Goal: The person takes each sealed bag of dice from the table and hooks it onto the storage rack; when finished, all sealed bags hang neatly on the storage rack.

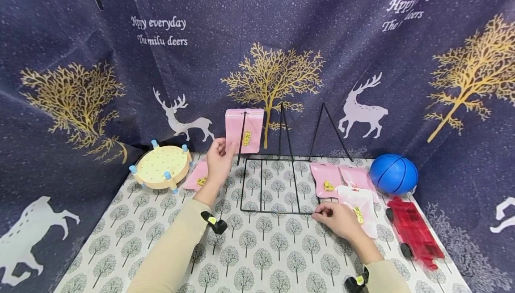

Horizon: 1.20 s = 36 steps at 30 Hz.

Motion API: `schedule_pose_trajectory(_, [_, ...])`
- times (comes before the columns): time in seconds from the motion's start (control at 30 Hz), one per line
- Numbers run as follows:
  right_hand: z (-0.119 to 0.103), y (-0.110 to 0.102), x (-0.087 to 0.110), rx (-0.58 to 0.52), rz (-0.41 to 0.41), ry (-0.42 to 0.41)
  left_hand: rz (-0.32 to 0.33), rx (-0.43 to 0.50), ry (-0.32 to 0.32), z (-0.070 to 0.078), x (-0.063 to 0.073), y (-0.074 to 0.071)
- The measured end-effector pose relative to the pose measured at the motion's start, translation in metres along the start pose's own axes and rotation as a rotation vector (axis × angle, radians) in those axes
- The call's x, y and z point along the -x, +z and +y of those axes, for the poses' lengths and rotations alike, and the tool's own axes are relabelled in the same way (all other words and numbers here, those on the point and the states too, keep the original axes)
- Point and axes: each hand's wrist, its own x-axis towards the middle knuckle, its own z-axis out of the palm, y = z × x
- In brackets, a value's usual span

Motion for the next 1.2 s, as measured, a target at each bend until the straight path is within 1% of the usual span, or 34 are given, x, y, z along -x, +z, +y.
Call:
schedule_pose_trajectory(0.13, [0.0,0.0,0.0,-0.002,-0.004,0.003,0.005,0.024,-0.058,-0.024,-0.003,-0.006])
schedule_pose_trajectory(0.17, [0.0,0.0,0.0,-0.003,-0.004,0.002,0.006,0.02,-0.07,-0.027,-0.002,-0.007])
schedule_pose_trajectory(0.27, [-0.001,0.0,0.0,-0.003,-0.001,-0.004,0.015,-0.006,-0.072,-0.031,0.0,-0.012])
schedule_pose_trajectory(0.43, [-0.001,0.0,-0.001,-0.001,0.0,-0.007,0.028,-0.032,-0.087,-0.034,0.006,-0.019])
schedule_pose_trajectory(0.6, [-0.001,0.0,0.0,0.0,0.001,-0.001,0.043,-0.108,-0.117,-0.038,0.01,-0.029])
schedule_pose_trajectory(0.77, [0.0,0.0,-0.001,0.004,0.0,0.003,0.048,-0.222,-0.133,-0.043,0.017,-0.043])
schedule_pose_trajectory(0.93, [0.0,0.001,-0.001,0.005,0.0,0.005,0.05,-0.391,-0.105,-0.048,0.024,-0.056])
schedule_pose_trajectory(1.03, [-0.001,0.001,0.0,0.005,0.002,0.006,0.039,-0.507,-0.092,-0.051,0.028,-0.063])
schedule_pose_trajectory(1.1, [-0.001,0.001,0.0,0.007,0.003,0.005,0.028,-0.573,-0.095,-0.052,0.031,-0.068])
schedule_pose_trajectory(1.2, [-0.001,0.0,0.0,0.006,0.003,0.008,0.001,-0.647,-0.103,-0.054,0.036,-0.076])
